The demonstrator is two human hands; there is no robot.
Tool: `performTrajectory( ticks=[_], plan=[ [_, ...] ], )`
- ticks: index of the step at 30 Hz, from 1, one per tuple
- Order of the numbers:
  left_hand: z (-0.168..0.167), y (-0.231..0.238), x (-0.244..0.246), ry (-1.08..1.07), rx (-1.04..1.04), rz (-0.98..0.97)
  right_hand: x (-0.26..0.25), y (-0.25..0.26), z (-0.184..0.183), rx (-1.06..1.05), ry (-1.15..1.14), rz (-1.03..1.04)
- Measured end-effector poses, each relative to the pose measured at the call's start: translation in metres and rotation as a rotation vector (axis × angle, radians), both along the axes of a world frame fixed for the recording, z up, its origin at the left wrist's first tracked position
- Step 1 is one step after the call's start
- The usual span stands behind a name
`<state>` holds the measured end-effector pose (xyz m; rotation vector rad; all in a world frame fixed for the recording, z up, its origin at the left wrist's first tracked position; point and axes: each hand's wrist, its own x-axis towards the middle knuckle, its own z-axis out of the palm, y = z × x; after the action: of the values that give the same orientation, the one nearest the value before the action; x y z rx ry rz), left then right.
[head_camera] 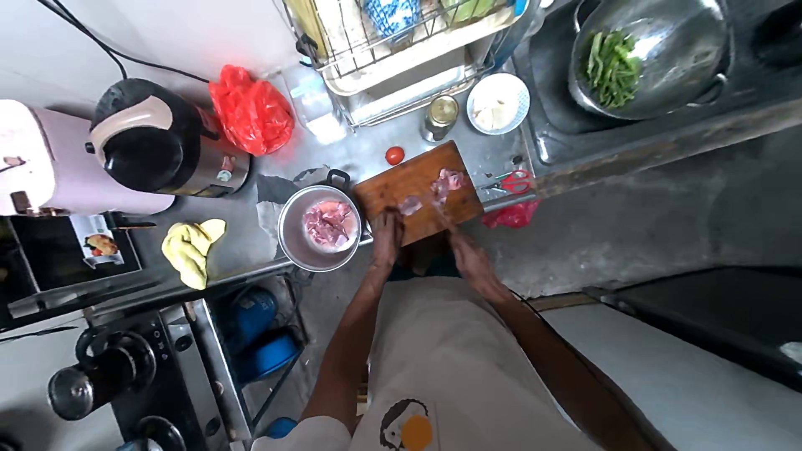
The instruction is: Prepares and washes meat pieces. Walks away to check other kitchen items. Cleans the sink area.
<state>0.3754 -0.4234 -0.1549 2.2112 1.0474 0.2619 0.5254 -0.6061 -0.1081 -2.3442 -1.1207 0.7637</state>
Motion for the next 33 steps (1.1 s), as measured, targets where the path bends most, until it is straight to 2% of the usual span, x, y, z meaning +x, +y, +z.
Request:
performTrajectory(
  ticks=[3,8,14,18,20,22,25,28,31,33],
  plan=[
    [0.017,0.007,0.02,0.042,0.065,-0.136,0.026,0.005,-0.007,0.065,-0.079,-0.118],
    [-0.018,0.019,0.045,0.199,0.073,-0.205,0.078,0.01,-0.023,-0.073,-0.188,-0.237],
    [0.02,0.007,0.045,0.192,-0.128,-0.186,0.116,0.018,-0.043,-0.179,-0.22,-0.229],
    [0.015,0.008,0.048,0.205,-0.141,-0.138,0.126,0.034,-0.045,-0.076,-0.246,-0.177],
    [0.0,0.01,0.051,0.175,-0.112,-0.145,0.124,0.048,-0.04,-0.011,-0.257,-0.168],
    [-0.002,0.01,0.051,0.14,-0.107,-0.153,0.118,0.062,-0.038,0.076,-0.171,-0.128],
    [0.02,0.007,0.046,0.074,-0.108,-0.135,0.107,0.085,-0.032,0.149,-0.036,-0.064],
    [0.055,0.01,0.027,0.01,-0.048,-0.031,0.1,0.104,-0.026,0.123,0.006,-0.068],
    [0.097,0.026,-0.013,0.025,0.01,0.15,0.102,0.116,-0.029,0.07,-0.009,-0.088],
    [0.105,0.042,-0.047,0.073,0.03,0.262,0.103,0.118,-0.028,0.061,0.005,-0.104]
  ],
)
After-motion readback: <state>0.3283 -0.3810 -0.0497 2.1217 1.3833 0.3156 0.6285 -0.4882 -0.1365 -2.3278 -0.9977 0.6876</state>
